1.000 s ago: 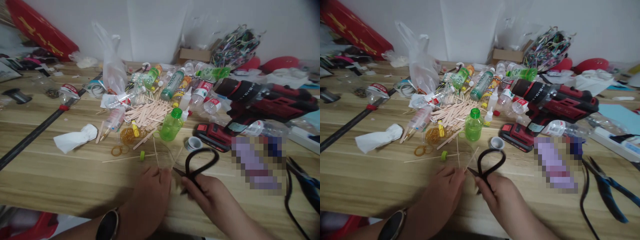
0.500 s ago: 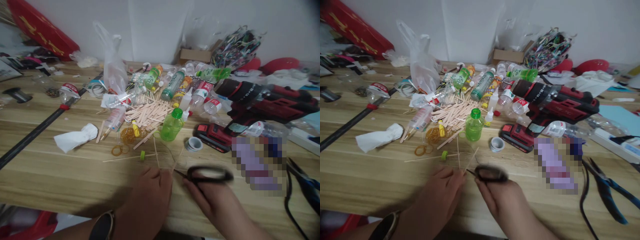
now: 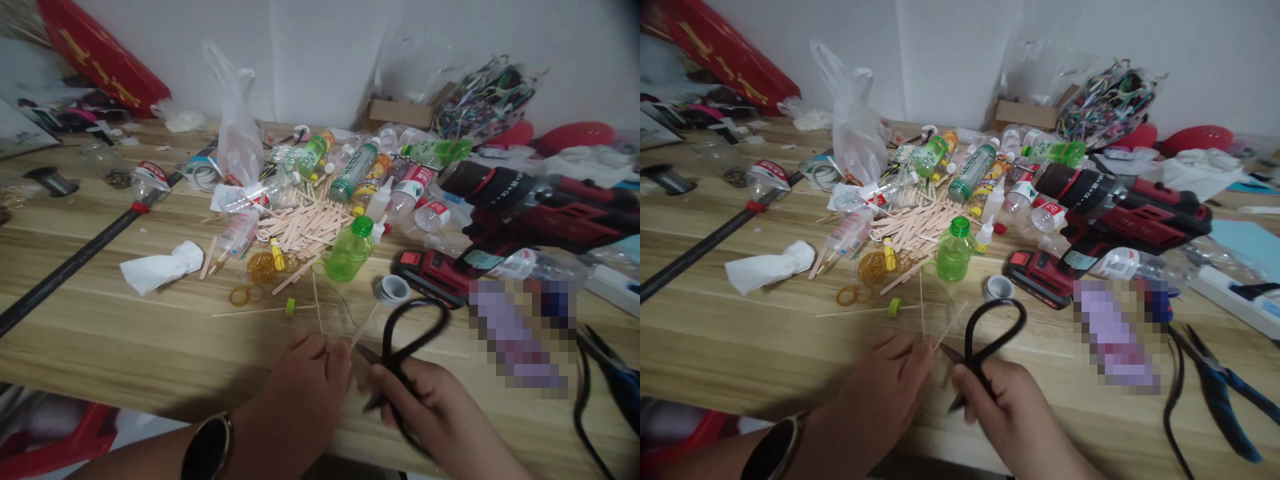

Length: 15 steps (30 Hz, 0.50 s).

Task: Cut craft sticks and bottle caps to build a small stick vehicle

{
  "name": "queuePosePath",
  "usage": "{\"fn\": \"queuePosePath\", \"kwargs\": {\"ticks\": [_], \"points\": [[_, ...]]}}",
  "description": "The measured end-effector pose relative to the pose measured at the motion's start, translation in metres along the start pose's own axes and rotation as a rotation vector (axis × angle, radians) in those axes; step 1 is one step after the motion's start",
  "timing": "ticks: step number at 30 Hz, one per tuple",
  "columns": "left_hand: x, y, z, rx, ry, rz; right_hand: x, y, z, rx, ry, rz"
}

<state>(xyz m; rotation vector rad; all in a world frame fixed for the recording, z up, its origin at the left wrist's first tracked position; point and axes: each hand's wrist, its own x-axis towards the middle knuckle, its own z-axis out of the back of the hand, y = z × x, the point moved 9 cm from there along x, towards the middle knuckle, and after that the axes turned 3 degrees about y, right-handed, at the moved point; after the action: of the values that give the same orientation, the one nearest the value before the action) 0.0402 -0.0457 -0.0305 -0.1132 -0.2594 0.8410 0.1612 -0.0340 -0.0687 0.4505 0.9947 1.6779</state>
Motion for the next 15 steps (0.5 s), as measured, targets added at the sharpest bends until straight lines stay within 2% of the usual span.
{"fn": "queuePosePath", "kwargs": {"ticks": [1, 3, 4, 5, 6, 7, 9, 11, 12, 13, 15], "points": [[-0.001, 0.003, 0.001, -0.051, 0.013, 0.041, -0.004, 0.019, 0.014, -0.251, -0.153, 0.210], [-0.003, 0.008, 0.003, -0.129, 0.015, 0.137, -0.021, 0.049, 0.020, -0.677, -0.373, 0.556], [-0.004, 0.010, 0.004, -0.138, 0.006, 0.164, -0.027, 0.054, 0.017, -0.798, -0.406, 0.645], [-0.004, 0.009, 0.005, -0.120, -0.010, 0.163, -0.028, 0.054, 0.014, -0.840, -0.395, 0.668], [-0.004, 0.006, 0.006, -0.079, -0.030, 0.137, -0.025, 0.051, 0.014, -0.794, -0.358, 0.629], [-0.004, 0.003, 0.008, -0.021, -0.062, 0.098, -0.020, 0.043, 0.015, -0.663, -0.294, 0.532], [-0.005, -0.005, 0.011, 0.100, -0.137, -0.001, -0.006, 0.015, 0.009, -0.222, -0.103, 0.192], [-0.007, -0.010, 0.017, 0.183, -0.221, -0.072, -0.007, -0.012, -0.019, 0.296, 0.149, -0.188], [-0.007, -0.012, 0.020, 0.208, -0.243, -0.104, -0.013, -0.016, -0.033, 0.518, 0.249, -0.340], [-0.007, -0.014, 0.022, 0.223, -0.252, -0.129, -0.019, -0.016, -0.043, 0.689, 0.305, -0.449], [-0.006, -0.013, 0.027, 0.226, -0.256, -0.147, -0.025, -0.011, -0.048, 0.875, 0.310, -0.549]]}}
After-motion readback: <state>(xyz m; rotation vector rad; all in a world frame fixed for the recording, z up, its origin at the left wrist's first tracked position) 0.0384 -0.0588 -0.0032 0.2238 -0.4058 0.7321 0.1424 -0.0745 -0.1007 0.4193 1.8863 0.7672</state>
